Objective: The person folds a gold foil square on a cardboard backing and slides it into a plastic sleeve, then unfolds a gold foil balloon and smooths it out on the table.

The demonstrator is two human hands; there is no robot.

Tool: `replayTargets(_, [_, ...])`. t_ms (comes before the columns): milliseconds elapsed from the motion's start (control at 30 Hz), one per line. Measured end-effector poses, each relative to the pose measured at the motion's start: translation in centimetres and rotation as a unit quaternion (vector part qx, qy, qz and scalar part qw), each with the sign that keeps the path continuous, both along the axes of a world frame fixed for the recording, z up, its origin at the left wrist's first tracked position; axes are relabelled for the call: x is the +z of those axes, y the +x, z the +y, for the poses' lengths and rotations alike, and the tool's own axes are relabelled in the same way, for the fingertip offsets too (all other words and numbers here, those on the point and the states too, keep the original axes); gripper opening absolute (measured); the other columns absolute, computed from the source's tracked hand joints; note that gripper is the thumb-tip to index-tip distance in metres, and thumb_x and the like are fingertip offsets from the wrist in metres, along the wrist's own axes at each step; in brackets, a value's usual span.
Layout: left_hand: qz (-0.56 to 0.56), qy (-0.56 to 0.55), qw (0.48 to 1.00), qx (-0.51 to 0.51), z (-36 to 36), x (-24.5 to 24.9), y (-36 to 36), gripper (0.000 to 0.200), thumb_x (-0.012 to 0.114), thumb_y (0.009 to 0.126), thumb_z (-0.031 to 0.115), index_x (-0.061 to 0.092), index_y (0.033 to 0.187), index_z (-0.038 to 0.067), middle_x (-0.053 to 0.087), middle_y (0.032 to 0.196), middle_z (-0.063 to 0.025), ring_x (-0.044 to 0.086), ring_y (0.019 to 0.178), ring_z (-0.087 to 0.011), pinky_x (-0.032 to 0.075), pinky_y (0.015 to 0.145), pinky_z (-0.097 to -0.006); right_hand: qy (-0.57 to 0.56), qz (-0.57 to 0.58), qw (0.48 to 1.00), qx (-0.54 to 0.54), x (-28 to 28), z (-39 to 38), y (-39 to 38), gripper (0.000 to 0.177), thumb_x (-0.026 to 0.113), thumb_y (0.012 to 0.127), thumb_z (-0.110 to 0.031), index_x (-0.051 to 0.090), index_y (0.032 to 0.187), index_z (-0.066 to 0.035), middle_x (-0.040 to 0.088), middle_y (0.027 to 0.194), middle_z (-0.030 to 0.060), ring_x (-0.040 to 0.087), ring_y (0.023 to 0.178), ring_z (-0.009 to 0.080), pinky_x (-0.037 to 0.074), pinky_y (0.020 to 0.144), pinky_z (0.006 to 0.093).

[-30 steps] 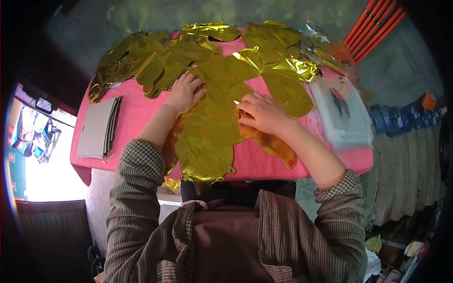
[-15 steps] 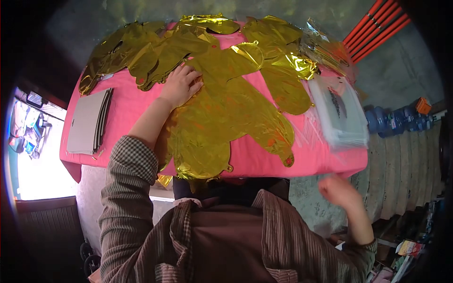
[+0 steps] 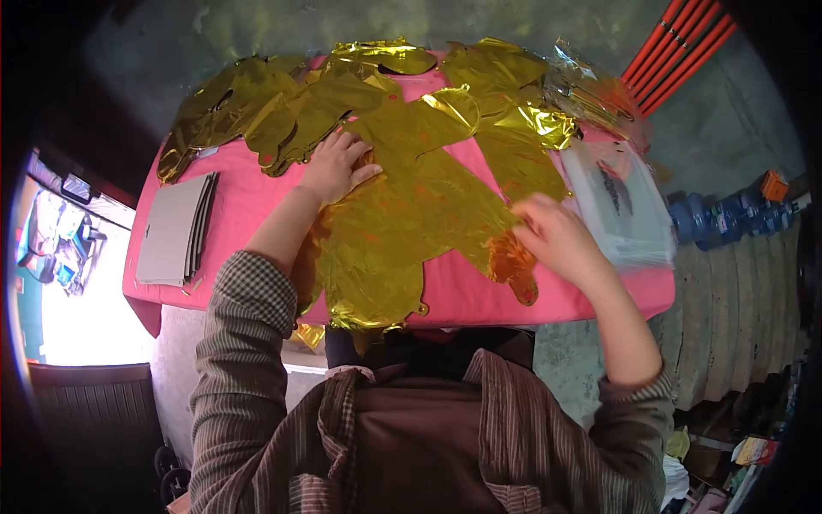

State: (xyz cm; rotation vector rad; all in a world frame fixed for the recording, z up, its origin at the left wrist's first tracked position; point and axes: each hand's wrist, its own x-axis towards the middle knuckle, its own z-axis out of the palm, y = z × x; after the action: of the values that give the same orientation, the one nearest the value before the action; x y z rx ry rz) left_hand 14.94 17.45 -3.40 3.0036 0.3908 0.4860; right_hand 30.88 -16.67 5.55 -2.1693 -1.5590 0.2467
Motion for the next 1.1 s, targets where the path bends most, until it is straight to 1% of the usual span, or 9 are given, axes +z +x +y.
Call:
replayTargets(133, [0.012,-0.010,1.000,-0.002,0.0,0.1,0.0,0.055,0.056,0.084,0.054,0.056,0.120,0.012,0.049,0.119,-0.0111,0.037,0.126,-0.0371,0.033,0.102,-0.0458,-0.120,-0.077,0.986,-0.081,-2.3,7.1,1.7,0.028,0.059,0.084,-0.023,0.058,0.103,-0.003,0.057,0.105,0.0163,0.058,0.102,0.0309,0.047,0.082,0.0433])
replayTargets(200, [-0.024,0.038,0.999,-0.022,0.0,-0.1,-0.1,0.050,0.059,0.085,0.047,0.056,0.119,0.011,0.051,0.114,-0.0087,0.046,0.111,-0.0305,0.038,0.095,-0.0426,-0.170,-0.102,0.976,-0.092,-2.6,9.4,1.7,0.029,0.059,0.083,-0.022,0.061,0.104,-0.003,0.059,0.108,0.0165,0.059,0.103,0.0308,0.048,0.084,0.0423])
replayTargets(367, [-0.011,0.043,0.999,-0.011,-0.1,-0.1,-0.1,0.052,0.057,0.085,0.049,0.054,0.121,0.011,0.050,0.115,-0.0096,0.045,0.113,-0.0310,0.037,0.096,-0.0429,-0.284,-0.112,0.949,-0.079,-1.4,12.5,3.1,0.036,0.066,0.077,-0.025,0.066,0.102,0.001,0.063,0.111,0.0196,0.063,0.100,0.0309,0.051,0.083,0.0402])
replayTargets(467, [0.012,0.050,0.999,-0.008,-0.2,0.1,-0.1,0.055,0.054,0.086,0.051,0.052,0.123,0.010,0.049,0.117,-0.0107,0.043,0.116,-0.0325,0.036,0.098,-0.0434,-0.344,-0.045,0.936,-0.057,-2.9,13.4,5.1,0.040,0.070,0.073,-0.028,0.066,0.098,0.004,0.065,0.104,0.0208,0.064,0.095,0.0328,0.052,0.079,0.0402])
replayTargets(567, [0.031,0.058,0.998,-0.002,-0.4,0.5,0.0,0.057,0.052,0.087,0.053,0.050,0.125,0.010,0.048,0.118,-0.0117,0.041,0.120,-0.0341,0.035,0.100,-0.0441,-0.261,-0.027,0.965,-0.026,-4.0,13.3,6.0,0.024,0.071,0.065,-0.022,0.064,0.068,0.000,0.065,0.069,0.0170,0.063,0.064,0.0302,0.050,0.060,0.0381])
replayTargets(667, [0.044,0.051,0.998,0.003,-0.5,0.8,-0.1,0.057,0.051,0.088,0.054,0.050,0.125,0.010,0.047,0.119,-0.0122,0.038,0.123,-0.0351,0.033,0.101,-0.0448,-0.258,0.022,0.965,-0.044,-2.8,13.3,5.1,0.024,0.070,0.069,-0.023,0.065,0.078,-0.001,0.067,0.084,0.0152,0.063,0.075,0.0290,0.049,0.066,0.0373])
replayTargets(733, [0.046,0.042,0.998,0.000,-0.5,0.7,-0.1,0.057,0.051,0.088,0.054,0.050,0.125,0.010,0.047,0.120,-0.0123,0.037,0.125,-0.0352,0.033,0.102,-0.0452,-0.036,-0.135,0.990,-0.012,-1.9,13.1,2.1,0.028,0.067,0.077,-0.025,0.065,0.095,-0.004,0.064,0.109,0.0144,0.060,0.098,0.0284,0.047,0.084,0.0394])
replayTargets(800, [0.073,0.022,0.997,0.011,-0.5,0.9,0.1,0.057,0.050,0.088,0.054,0.050,0.125,0.010,0.047,0.122,-0.0126,0.037,0.126,-0.0362,0.033,0.102,-0.0461,-0.008,-0.070,0.994,0.083,-2.9,13.7,0.1,0.042,0.057,0.087,-0.031,0.055,0.122,-0.007,0.048,0.135,0.0134,0.045,0.124,0.0273,0.035,0.102,0.0442])
replayTargets(1100, [0.052,0.022,0.998,0.003,-0.7,1.2,-0.1,0.056,0.052,0.087,0.053,0.051,0.124,0.010,0.048,0.120,-0.0113,0.040,0.122,-0.0338,0.034,0.101,-0.0442,-0.056,-0.159,0.979,0.111,-8.1,14.8,-1.8,0.059,0.046,0.093,-0.040,0.035,0.139,-0.005,0.032,0.148,0.0101,0.029,0.137,0.0232,0.017,0.111,0.0524])
